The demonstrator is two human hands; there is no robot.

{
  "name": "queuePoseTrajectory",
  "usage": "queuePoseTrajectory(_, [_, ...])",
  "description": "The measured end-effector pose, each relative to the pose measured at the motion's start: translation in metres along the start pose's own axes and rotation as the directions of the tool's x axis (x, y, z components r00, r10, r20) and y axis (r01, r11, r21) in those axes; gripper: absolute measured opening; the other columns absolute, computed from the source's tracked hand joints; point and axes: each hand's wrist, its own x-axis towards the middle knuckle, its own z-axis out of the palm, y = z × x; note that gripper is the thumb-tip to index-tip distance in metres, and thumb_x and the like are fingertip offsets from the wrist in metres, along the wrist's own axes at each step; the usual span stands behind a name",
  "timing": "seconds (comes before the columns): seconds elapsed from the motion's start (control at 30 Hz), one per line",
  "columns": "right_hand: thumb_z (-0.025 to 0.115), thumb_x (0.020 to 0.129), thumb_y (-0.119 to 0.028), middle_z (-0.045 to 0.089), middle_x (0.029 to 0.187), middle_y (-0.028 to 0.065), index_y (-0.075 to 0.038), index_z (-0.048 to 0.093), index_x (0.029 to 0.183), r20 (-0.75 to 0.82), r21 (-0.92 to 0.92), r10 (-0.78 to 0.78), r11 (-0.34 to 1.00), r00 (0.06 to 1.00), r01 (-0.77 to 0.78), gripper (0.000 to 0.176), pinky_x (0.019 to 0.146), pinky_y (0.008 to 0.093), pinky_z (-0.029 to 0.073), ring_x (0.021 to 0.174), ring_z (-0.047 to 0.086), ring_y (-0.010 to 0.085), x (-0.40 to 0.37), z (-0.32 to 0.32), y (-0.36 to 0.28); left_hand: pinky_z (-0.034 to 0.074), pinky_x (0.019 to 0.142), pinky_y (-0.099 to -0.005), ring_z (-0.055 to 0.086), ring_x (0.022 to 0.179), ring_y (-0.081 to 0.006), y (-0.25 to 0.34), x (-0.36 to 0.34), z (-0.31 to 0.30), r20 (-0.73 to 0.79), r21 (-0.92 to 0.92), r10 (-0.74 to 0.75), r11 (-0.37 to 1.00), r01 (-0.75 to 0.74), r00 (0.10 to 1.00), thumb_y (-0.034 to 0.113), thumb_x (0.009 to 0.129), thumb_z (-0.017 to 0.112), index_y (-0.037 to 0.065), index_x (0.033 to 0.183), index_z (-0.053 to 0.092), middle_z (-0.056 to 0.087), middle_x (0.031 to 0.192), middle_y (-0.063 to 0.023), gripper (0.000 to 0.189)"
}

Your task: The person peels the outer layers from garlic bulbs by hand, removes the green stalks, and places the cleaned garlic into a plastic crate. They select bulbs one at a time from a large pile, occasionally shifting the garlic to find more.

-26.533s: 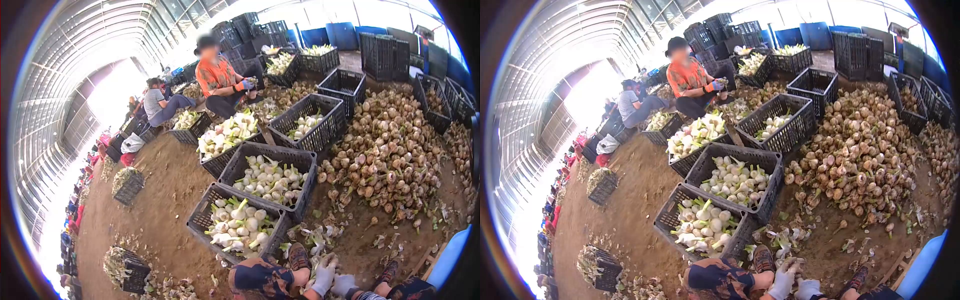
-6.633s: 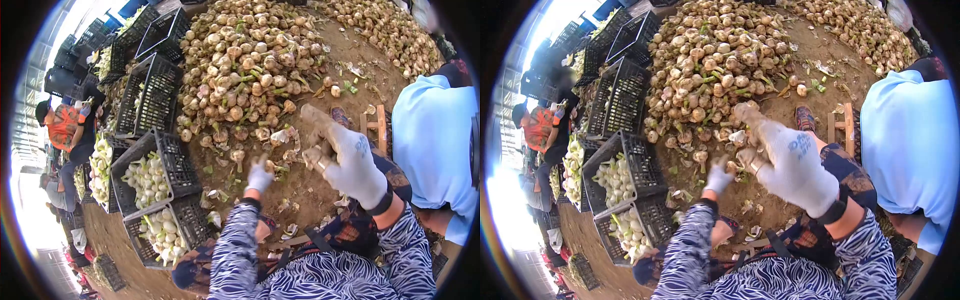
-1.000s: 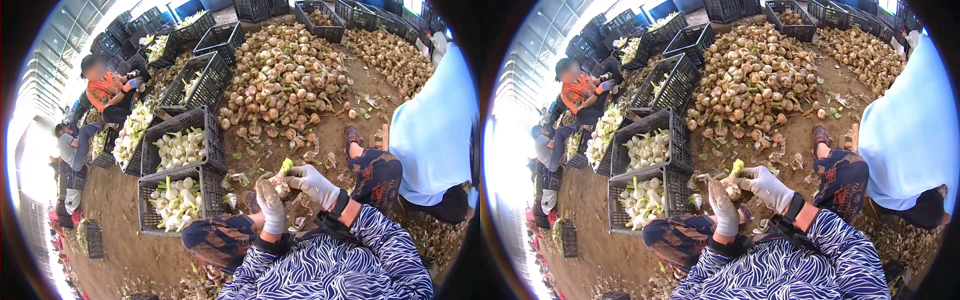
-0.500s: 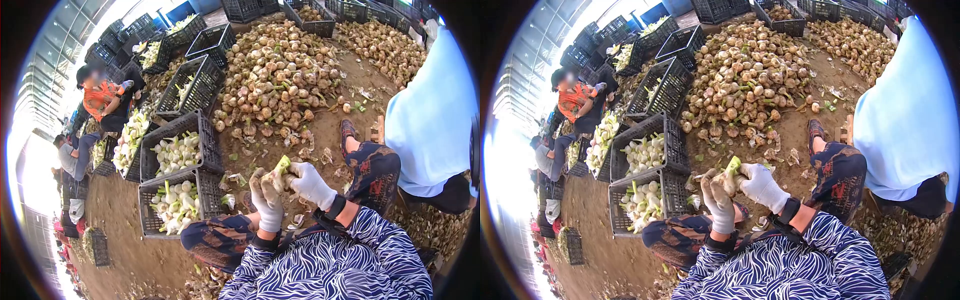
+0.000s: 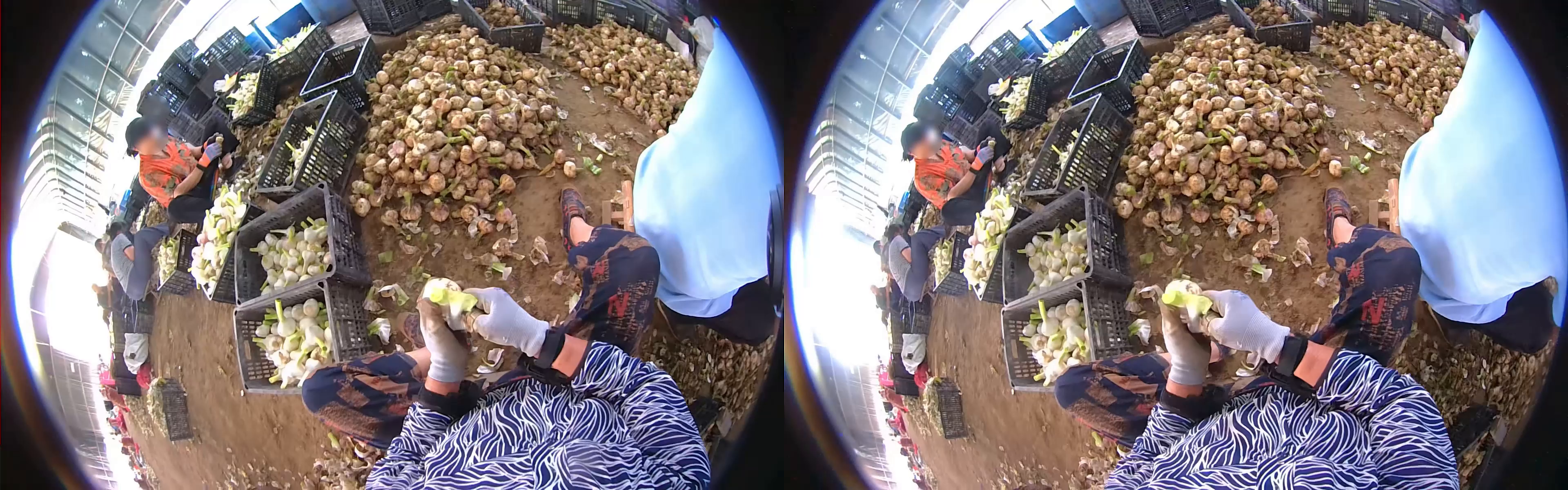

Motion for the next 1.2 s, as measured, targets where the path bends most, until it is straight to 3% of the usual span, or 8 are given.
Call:
queuePoseTrajectory(0.13, [0.054,0.086,-0.004,0.064,0.074,0.0062,0.003,0.064,0.095,0.278,0.497,0.489,0.664,0.827,-0.559,0.015,0.051,0.0264,0.049,0.058,0.060,0.0117,0.002,-0.018,0.000,0.052,0.082,-0.0360,0.063,0.092,-0.0208,0.023,0.003,0.001,-0.049,-0.159,-0.340,0.931,0.329,0.939,0.050,0.090,0.053,0.008,0.120,0.055,0.064,0.107,-0.0094,0.051])
queuePoseTrajectory(0.2, [0.053,0.086,-0.002,0.064,0.077,0.0072,0.004,0.062,0.098,0.236,0.658,0.486,0.557,0.841,-0.507,0.016,0.051,0.0263,0.049,0.057,0.060,0.0126,-0.001,-0.018,0.001,0.052,0.081,-0.0348,0.062,0.095,-0.0199,0.026,0.014,-0.023,0.319,-0.315,-0.382,0.820,0.477,0.867,0.050,0.088,0.054,0.009,0.121,0.055,0.064,0.108,-0.0095,0.053])
queuePoseTrajectory(0.53, [0.043,0.086,-0.004,0.063,0.083,0.0058,-0.002,0.057,0.103,0.048,0.921,0.443,0.327,0.895,-0.211,0.022,0.055,0.0305,0.052,0.061,0.060,0.0165,0.018,-0.042,0.003,0.033,0.038,-0.0222,0.045,0.045,-0.0134,0.026,-0.009,-0.014,0.415,-0.351,-0.307,0.814,0.462,0.857,0.054,0.084,0.055,0.007,0.116,0.056,0.063,0.088,-0.0067,0.056])
queuePoseTrajectory(0.87, [0.053,0.084,0.000,0.062,0.075,0.0033,0.002,0.062,0.096,-0.149,0.621,0.408,0.747,0.901,-0.236,0.016,0.055,0.0256,0.046,0.062,0.058,0.0119,0.058,-0.023,0.025,0.051,0.047,-0.0216,0.068,0.078,-0.0231,0.026,-0.020,-0.015,0.135,0.028,-0.470,0.882,0.471,0.872,0.026,0.086,0.059,0.000,0.132,0.044,0.064,0.107,-0.0155,0.055])
queuePoseTrajectory(0.97, [0.052,0.089,-0.002,0.065,0.080,0.0023,0.000,0.065,0.094,-0.149,0.653,0.422,0.721,0.894,-0.231,0.014,0.062,0.0245,0.047,0.068,0.060,0.0117,0.081,-0.034,0.054,0.056,0.081,-0.0353,0.065,0.096,-0.0309,0.023,-0.015,-0.038,0.561,-0.144,-0.603,0.604,0.784,0.568,0.018,0.083,0.064,-0.001,0.131,0.045,0.057,0.123,-0.0177,0.055])
queuePoseTrajectory(1.07, [0.060,0.084,-0.022,0.070,0.090,0.0172,-0.001,0.067,0.103,0.126,-0.450,0.212,0.883,0.969,-0.135,0.028,0.074,0.0348,0.052,0.085,0.067,0.0319,0.086,-0.054,0.063,0.055,0.084,-0.0359,0.066,0.096,-0.0277,0.027,-0.039,-0.002,0.270,-0.091,-0.600,0.763,0.640,0.754,0.014,0.075,0.076,0.002,0.118,0.055,0.064,0.109,-0.0142,0.049])
queuePoseTrajectory(1.17, [0.065,0.078,-0.031,0.066,0.105,0.0202,-0.005,0.063,0.113,0.285,-0.884,0.371,0.459,0.883,0.093,0.043,0.082,0.0421,0.050,0.097,0.064,0.0358,0.052,-0.055,0.022,0.054,0.085,-0.0380,0.064,0.100,-0.0262,0.021,-0.025,-0.031,0.368,0.223,-0.395,0.916,0.332,0.842,0.025,0.082,0.069,0.003,0.119,0.055,0.064,0.110,-0.0134,0.045])
queuePoseTrajectory(1.2, [0.066,0.079,-0.033,0.066,0.104,0.0196,-0.004,0.062,0.114,0.245,-0.757,0.287,0.654,0.926,-0.002,0.045,0.082,0.0396,0.050,0.096,0.064,0.0339,0.044,-0.061,0.020,0.054,0.086,-0.0392,0.063,0.099,-0.0261,0.024,-0.023,-0.027,0.297,0.199,-0.370,0.925,0.322,0.880,0.031,0.086,0.063,0.004,0.118,0.054,0.064,0.109,-0.0129,0.043])
